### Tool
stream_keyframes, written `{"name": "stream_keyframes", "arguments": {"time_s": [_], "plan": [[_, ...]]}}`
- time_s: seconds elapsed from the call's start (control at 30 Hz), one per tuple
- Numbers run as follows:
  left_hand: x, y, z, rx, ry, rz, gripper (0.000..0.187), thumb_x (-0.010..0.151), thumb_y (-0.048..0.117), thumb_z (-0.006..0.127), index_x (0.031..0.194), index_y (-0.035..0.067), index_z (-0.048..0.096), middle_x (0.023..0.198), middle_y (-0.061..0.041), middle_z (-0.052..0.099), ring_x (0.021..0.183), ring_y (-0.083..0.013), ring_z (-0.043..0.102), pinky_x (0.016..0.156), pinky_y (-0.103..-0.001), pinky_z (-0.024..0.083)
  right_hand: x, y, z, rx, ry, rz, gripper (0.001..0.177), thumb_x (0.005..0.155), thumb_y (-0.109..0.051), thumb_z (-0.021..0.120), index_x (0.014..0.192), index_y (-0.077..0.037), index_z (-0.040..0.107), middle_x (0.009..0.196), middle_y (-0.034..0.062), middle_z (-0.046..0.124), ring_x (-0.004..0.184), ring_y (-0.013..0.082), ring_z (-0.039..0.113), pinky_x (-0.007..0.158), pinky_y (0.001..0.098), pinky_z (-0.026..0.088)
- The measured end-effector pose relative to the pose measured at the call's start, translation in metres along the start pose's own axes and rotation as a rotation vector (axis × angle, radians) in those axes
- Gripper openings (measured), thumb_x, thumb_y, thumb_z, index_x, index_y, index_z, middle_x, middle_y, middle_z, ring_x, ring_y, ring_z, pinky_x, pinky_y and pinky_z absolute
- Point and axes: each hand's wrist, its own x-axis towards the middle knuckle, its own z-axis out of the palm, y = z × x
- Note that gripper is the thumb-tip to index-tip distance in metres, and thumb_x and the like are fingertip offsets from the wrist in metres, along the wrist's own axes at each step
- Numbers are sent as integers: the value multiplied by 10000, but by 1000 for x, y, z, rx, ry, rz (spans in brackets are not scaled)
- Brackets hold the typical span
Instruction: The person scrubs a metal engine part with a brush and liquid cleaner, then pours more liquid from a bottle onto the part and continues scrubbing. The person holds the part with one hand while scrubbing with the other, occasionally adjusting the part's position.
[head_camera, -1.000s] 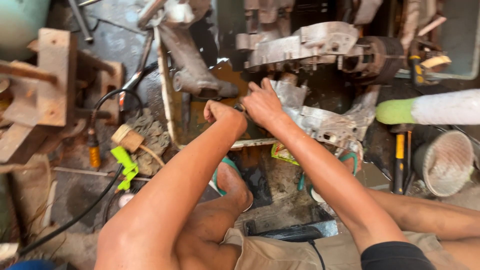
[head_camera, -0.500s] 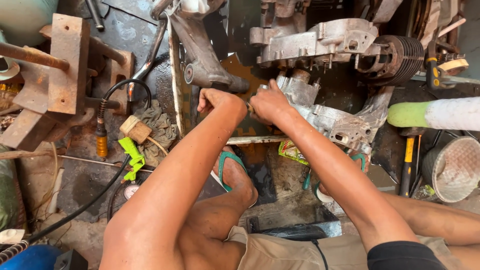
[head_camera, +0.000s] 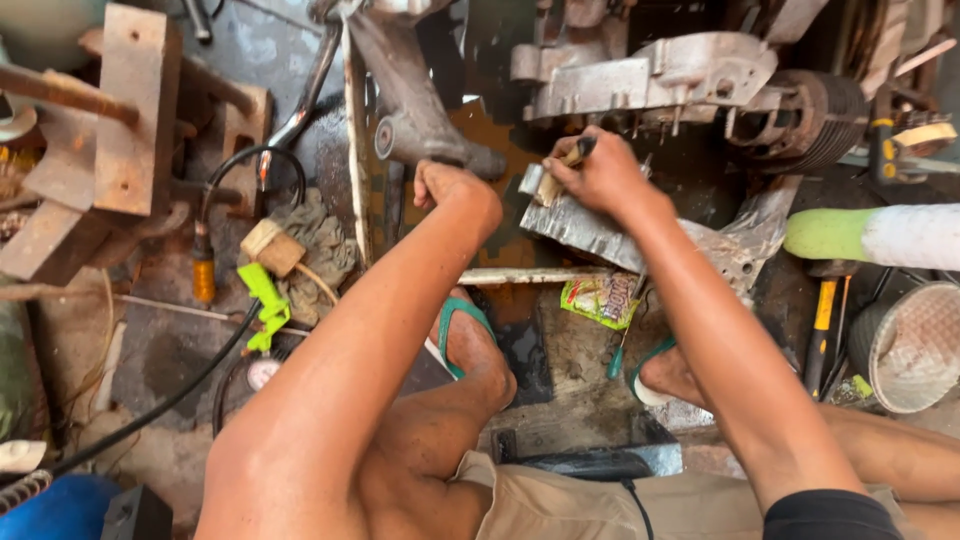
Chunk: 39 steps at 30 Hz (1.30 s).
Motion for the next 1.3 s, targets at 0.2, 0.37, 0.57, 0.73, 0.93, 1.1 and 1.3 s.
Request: {"name": "stream_keyframes", "arguments": {"time_s": [0.2,0.37,0.57,0.73,0.93,1.1,1.3], "plan": [[5,4,9,48,41,20,366,985,172,437,1181,18,705,1018,-145,749,831,-394,674,599,-502,395,6,-13,-32,184,30,-40,130,915,-282,733,993,-195,791,841,231,714,927,434,698,856,503,535],[-1,0,4,76,-2,59,373,1019,238,411,1208,105,704,1135,-82,729,924,-346,654,653,-469,403,10,-21,-14,247,-194,61,222,944,-354,686,999,-160,778,911,154,692,912,350,661,828,477,507],[19,-1,2,-9,12,14,374,1021,128,386,1201,31,699,1047,-130,745,891,-416,665,649,-520,375,11,-4,-4,190,-267,142,271,865,-398,677,953,-168,791,876,185,761,938,369,726,879,491,556],[14,0,1,-19,9,18,358,1029,119,420,1236,10,691,1080,-132,745,931,-403,672,655,-515,390,13,14,12,-62,-41,141,186,960,-433,701,1006,-279,794,892,163,721,891,390,722,775,488,584],[19,3,5,-26,42,27,341,1025,106,423,1181,14,712,1071,-153,746,915,-421,669,650,-531,391,22,62,45,-209,-197,261,260,862,-484,686,974,-283,807,849,173,763,863,434,748,720,549,610],[15,4,-1,1,29,39,346,1009,111,437,1199,5,705,1098,-184,736,934,-415,667,644,-524,399,0,0,-14,-80,-312,308,329,876,-332,708,1012,-48,802,943,301,751,958,514,718,796,638,570],[29,7,4,76,39,73,295,957,77,509,1137,0,729,1032,-194,735,875,-422,639,659,-532,371,-11,1,-31,-35,-395,226,280,881,-265,687,1019,-47,797,950,315,751,966,527,705,834,603,567]]}}
